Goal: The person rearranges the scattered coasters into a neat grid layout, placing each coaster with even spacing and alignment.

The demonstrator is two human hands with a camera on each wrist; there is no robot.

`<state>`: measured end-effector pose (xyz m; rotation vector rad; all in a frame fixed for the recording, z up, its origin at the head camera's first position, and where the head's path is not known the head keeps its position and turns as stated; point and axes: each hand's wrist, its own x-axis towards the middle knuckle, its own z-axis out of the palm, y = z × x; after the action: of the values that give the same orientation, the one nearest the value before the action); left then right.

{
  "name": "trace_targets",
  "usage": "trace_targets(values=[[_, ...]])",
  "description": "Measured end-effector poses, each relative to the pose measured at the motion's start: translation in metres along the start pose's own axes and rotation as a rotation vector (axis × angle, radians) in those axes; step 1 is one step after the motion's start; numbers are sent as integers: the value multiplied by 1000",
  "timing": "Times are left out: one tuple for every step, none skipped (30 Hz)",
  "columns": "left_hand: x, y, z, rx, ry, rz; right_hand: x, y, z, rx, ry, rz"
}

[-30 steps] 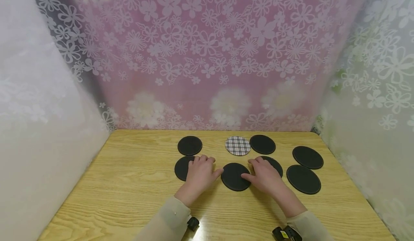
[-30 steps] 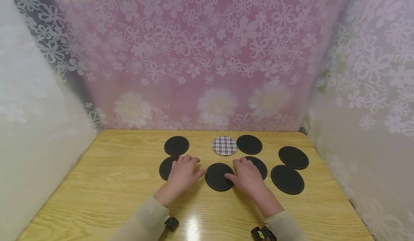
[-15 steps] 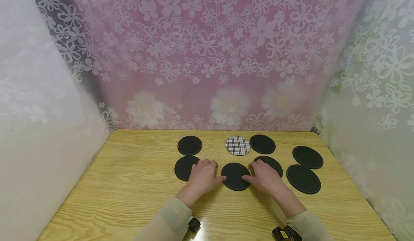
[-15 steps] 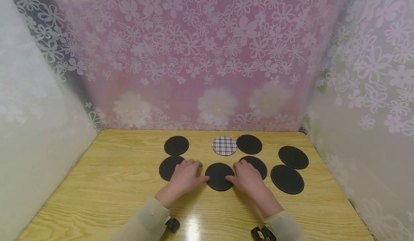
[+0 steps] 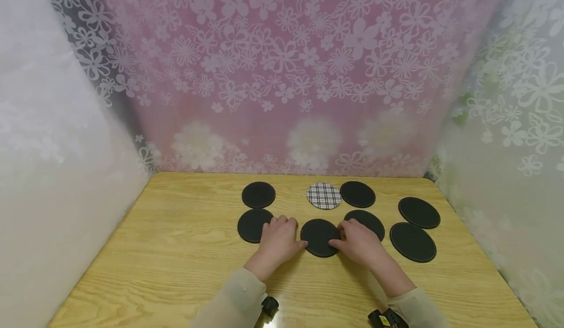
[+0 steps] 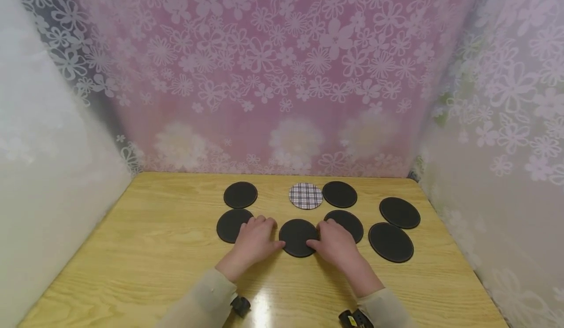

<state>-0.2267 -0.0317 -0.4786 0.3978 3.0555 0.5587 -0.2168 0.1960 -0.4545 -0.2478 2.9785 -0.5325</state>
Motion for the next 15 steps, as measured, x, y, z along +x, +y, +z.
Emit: trace_targets(values=[[0,0,0,0,2,-2,0,0,0,3,2,-1],[1,1,0,0,3,-3,-1,1,0,7,1,0],[1,1,1,-2,4,-3,-1,1,0,11,3,1],[1,1,1,-5,6,-2,-1,1,0,11,4,2],[2,2,2,-8,8,-1,-1,1,1,10,5,0],[2,2,2,-11,8,0,-1,2,1,10,6,0],[2,2,3,-14,8,3,-1,2,1,11,6,-1],[3,2,3,-18,8,5,-1,2,1,8,6,0],[3,2,4,-23,6,6,-1,2,1,7,7,0],[3,3,4,-27,3,7,-1,2,2,5,7,0],[3,3,4,-30,0,8,-1,1,2,6,7,1],[3,3,4,-31,-5,8,-1,1,1,8,7,2],[3,4,4,-33,-9,7,-1,1,2,9,8,3],[4,4,5,-34,-15,5,-1,1,2,15,9,4],[4,4,5,-36,-18,2,-1,1,2,21,8,6]])
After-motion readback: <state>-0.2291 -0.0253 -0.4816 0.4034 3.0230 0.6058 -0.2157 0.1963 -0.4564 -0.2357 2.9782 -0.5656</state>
